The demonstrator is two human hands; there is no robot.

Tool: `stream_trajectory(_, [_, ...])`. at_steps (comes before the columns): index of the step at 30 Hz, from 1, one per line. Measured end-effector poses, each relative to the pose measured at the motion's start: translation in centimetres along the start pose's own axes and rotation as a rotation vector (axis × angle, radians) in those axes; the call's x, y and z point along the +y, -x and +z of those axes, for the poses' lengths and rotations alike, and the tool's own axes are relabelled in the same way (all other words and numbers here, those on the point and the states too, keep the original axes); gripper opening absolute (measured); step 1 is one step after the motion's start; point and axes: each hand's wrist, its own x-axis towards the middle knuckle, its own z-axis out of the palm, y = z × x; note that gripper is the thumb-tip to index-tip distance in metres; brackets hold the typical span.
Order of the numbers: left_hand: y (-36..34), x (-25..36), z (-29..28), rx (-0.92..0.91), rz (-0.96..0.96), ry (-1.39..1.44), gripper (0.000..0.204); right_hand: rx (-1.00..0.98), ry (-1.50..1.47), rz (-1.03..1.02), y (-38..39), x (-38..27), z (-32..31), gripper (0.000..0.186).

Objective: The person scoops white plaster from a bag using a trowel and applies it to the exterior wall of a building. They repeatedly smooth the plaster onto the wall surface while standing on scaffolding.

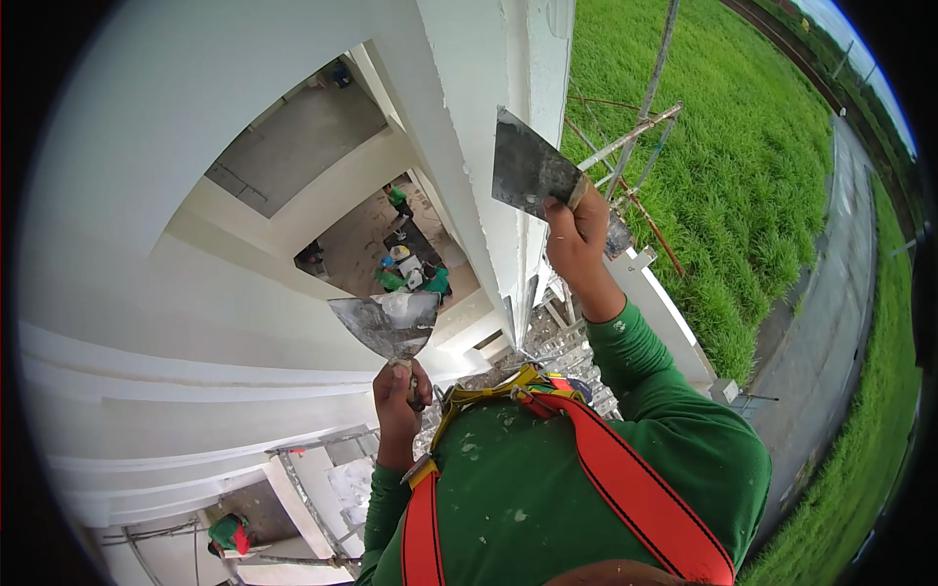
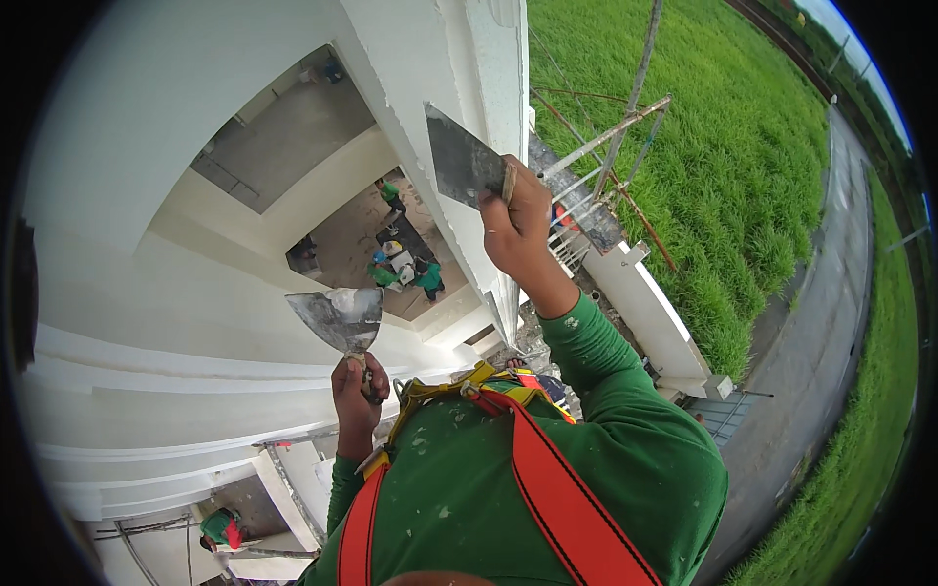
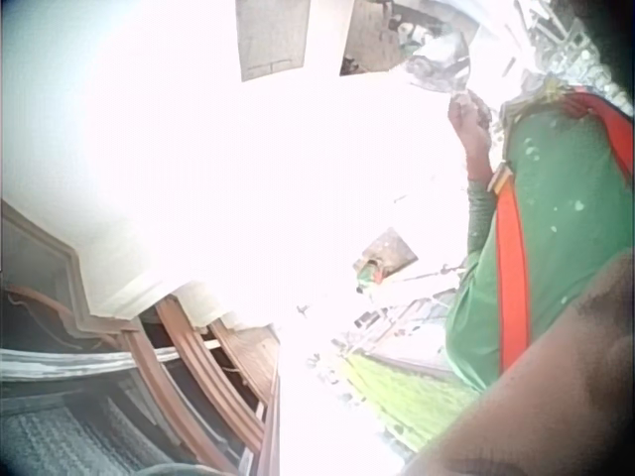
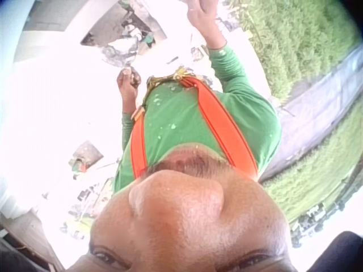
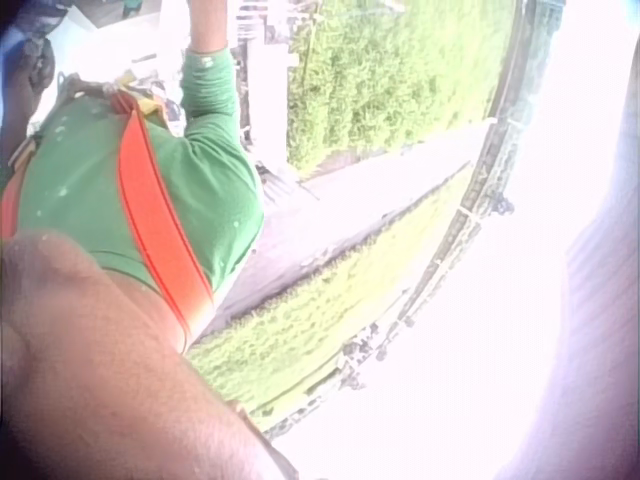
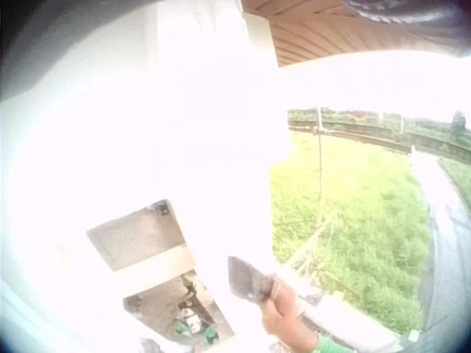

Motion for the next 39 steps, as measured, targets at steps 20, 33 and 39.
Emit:
stream_trajectory(20, [2.1, 0.8, -3.6, -0.190, 0.068, 0.188, 0.048, -0.405, 0.468, 0.349, 14.0, 12.6, 10.0, 0.020])
stream_trajectory(33, [5.7, -1.4, -6.3, 0.035, -0.042, 0.232, 0.043, -0.293, 0.589, 0.343, 12.9, 15.9, 9.8, 0.022])
stream_trajectory(39, [5.1, -1.2, -7.0, 0.035, -0.052, 0.204, 0.044, -0.175, 0.546, 0.229, 5.1, 7.2, 7.9, 0.017])
